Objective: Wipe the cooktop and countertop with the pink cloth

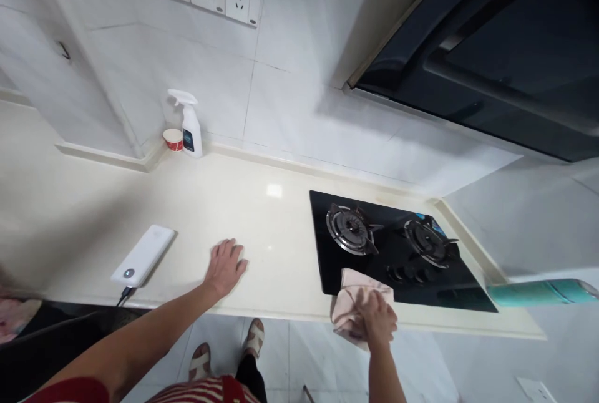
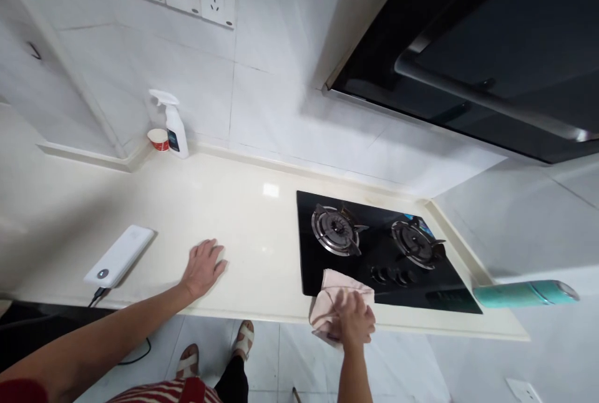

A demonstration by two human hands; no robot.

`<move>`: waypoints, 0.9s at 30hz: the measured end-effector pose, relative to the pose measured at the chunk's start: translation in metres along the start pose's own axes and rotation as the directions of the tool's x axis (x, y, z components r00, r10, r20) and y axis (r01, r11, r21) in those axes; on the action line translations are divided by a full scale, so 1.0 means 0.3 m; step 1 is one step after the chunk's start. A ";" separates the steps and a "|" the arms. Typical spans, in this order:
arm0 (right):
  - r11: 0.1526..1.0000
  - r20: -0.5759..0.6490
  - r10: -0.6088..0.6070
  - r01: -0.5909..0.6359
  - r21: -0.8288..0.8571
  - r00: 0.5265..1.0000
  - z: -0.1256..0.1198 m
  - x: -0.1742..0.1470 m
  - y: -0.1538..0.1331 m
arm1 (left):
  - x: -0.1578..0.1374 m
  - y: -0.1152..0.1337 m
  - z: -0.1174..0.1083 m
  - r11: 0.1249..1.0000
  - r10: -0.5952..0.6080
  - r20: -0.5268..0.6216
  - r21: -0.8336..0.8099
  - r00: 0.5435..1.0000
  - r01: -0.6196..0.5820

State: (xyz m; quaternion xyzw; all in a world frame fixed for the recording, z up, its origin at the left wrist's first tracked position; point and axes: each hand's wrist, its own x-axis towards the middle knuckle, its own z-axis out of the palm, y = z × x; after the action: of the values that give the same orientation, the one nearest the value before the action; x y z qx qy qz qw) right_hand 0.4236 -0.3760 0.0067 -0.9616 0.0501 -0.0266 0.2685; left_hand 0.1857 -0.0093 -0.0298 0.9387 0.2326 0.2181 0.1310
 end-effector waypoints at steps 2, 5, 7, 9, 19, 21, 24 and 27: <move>0.995 -0.020 0.074 -0.075 -0.059 0.997 0.060 -0.027 -0.001 | 0.000 0.004 -0.003 1.000 -0.004 0.011 0.005 1.000 0.004; 0.982 -0.038 0.084 -0.089 -0.164 0.996 0.124 -0.092 -0.021 | 0.000 0.015 -0.012 1.000 -0.007 0.030 0.011 1.000 0.007; 0.969 -0.073 -0.008 -0.010 -0.246 0.997 0.157 -0.174 -0.057 | -0.001 0.021 -0.018 1.000 -0.006 0.044 0.010 0.999 0.005; 0.940 -0.085 -0.182 0.148 -0.309 0.980 0.193 -0.295 -0.121 | -0.002 0.026 -0.024 1.000 -0.001 0.057 0.003 0.998 0.000; 0.583 0.295 -0.751 0.803 -0.122 0.591 0.323 -0.676 -0.456 | -0.023 -0.006 -0.053 0.995 0.066 0.053 -0.072 0.996 -0.062; 0.643 0.246 -0.700 0.741 -0.194 0.671 0.303 -0.594 -0.403 | -0.039 -0.046 -0.082 0.993 0.087 0.050 -0.078 0.995 -0.083; 0.764 0.084 -0.566 0.560 -0.320 0.820 0.267 -0.470 -0.287 | -0.081 -0.125 -0.132 0.994 0.086 0.026 -0.069 0.996 -0.084; 0.762 0.018 -0.577 0.547 -0.347 0.816 0.263 -0.427 -0.225 | -0.131 -0.190 -0.160 0.997 0.069 -0.018 -0.025 0.997 -0.069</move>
State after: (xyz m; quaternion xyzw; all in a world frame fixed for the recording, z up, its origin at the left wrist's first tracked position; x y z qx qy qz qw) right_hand 0.3082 -0.2639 -0.0286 -0.9612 -0.2246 -0.1402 0.0776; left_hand 0.1102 0.0273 -0.0216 0.9425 0.1983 0.2336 0.1333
